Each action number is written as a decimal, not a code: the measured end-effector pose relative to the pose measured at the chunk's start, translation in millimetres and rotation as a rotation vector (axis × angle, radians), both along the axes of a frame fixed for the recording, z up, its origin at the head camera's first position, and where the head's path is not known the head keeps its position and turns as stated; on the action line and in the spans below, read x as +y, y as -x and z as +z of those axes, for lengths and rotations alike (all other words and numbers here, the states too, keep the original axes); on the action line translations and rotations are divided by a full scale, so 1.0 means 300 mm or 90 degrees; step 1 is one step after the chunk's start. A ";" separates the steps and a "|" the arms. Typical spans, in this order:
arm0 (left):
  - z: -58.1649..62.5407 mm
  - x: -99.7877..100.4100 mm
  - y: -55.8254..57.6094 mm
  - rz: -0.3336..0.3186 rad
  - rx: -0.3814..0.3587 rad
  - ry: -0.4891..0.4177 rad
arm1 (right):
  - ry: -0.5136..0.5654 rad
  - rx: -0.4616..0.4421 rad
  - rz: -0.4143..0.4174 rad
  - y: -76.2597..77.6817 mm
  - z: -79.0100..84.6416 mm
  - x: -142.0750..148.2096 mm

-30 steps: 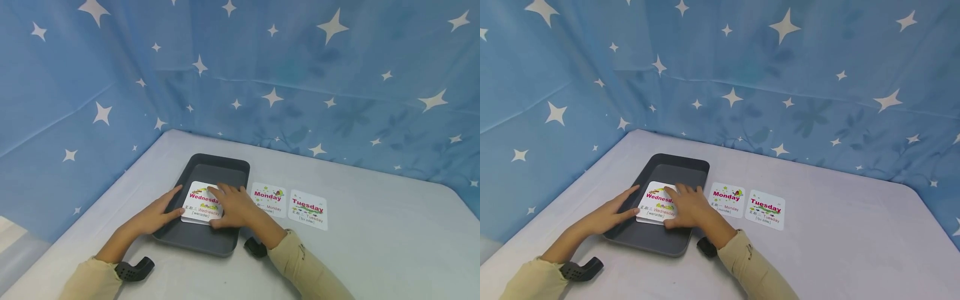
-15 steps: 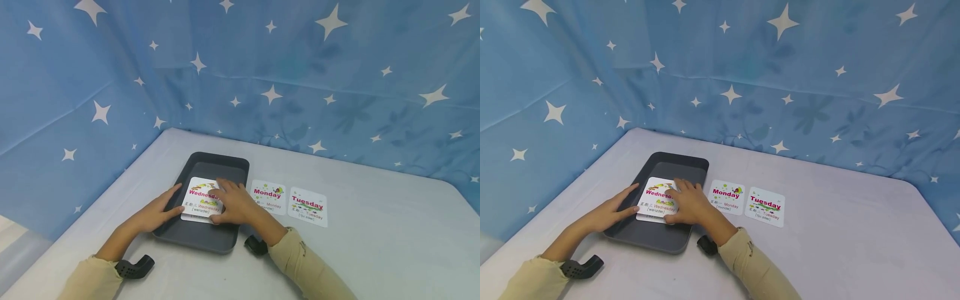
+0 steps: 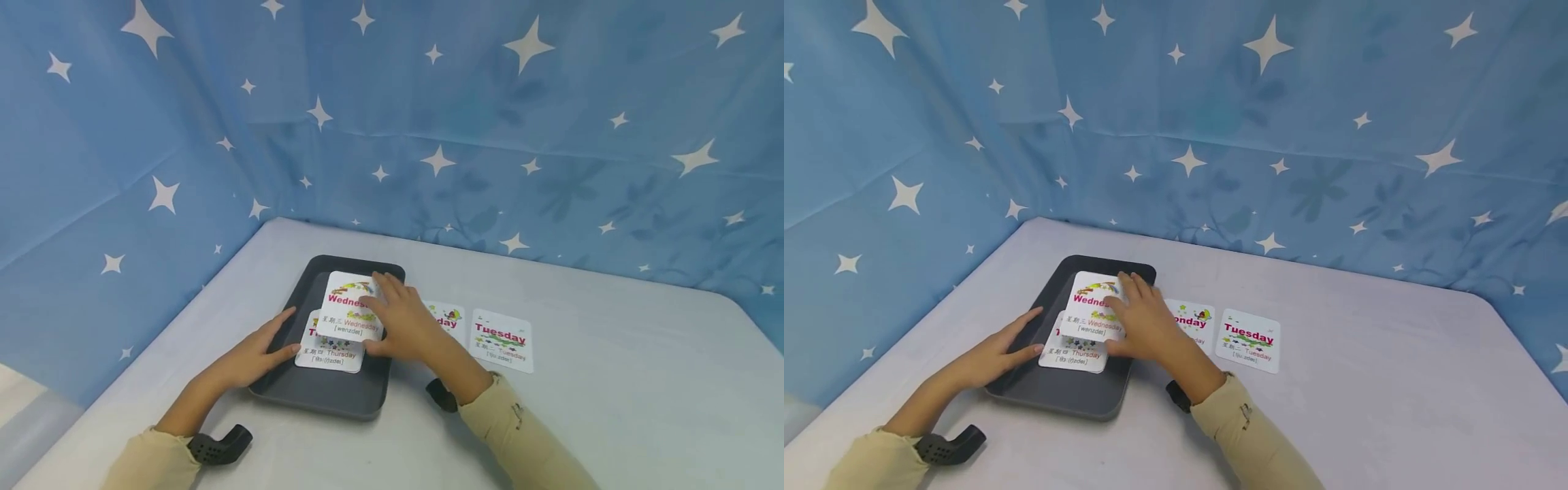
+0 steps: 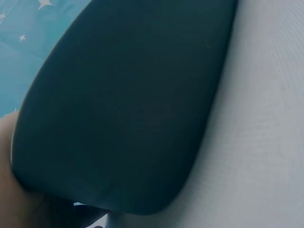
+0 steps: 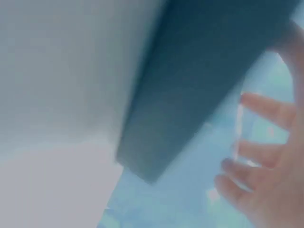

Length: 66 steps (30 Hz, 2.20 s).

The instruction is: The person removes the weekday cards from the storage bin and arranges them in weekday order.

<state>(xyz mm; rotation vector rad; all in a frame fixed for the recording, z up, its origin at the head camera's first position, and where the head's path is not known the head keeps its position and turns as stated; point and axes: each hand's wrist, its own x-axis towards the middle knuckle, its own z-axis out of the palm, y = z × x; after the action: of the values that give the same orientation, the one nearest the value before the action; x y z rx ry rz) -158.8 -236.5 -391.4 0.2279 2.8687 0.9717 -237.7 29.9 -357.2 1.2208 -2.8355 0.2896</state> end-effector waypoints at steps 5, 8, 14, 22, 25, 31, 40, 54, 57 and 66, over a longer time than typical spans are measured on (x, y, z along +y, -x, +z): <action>-0.010 0.000 -0.008 0.003 0.009 -0.006 | 0.021 -0.023 -0.030 0.009 0.004 0.110; -0.011 -0.004 -0.011 0.001 0.005 -0.007 | 0.026 -0.042 -0.036 0.013 -0.022 0.163; -0.011 0.003 -0.007 -0.002 0.005 -0.009 | 0.026 -0.032 -0.037 0.024 -0.041 0.223; 0.003 0.014 -0.007 -0.005 0.005 -0.010 | 0.013 -0.036 -0.038 0.027 -0.048 0.296; 0.004 0.015 -0.006 -0.010 0.010 -0.010 | 0.020 -0.053 -0.049 0.030 -0.046 0.339; 0.001 0.011 -0.006 -0.007 0.010 -0.008 | 0.031 -0.093 -0.075 0.037 -0.048 0.432; 0.005 0.006 -0.004 -0.007 0.004 -0.014 | 0.030 -0.103 -0.119 0.029 -0.071 0.555; 0.002 0.014 0.007 -0.006 -0.002 -0.002 | 0.015 -0.100 -0.184 -0.009 -0.061 0.842; 0.001 0.011 0.007 -0.006 -0.002 0.000 | 0.039 -0.126 -0.176 -0.017 -0.063 0.893; -0.011 -0.009 -0.012 -0.002 -0.001 -0.003 | 0.047 -0.201 -0.168 -0.002 -0.067 0.976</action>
<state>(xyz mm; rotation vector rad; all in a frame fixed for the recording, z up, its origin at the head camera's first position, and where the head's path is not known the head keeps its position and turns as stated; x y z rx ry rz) -155.3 -239.2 -394.6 0.2316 2.8643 0.9766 -236.9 322.6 -377.2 0.8383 -3.1680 0.6158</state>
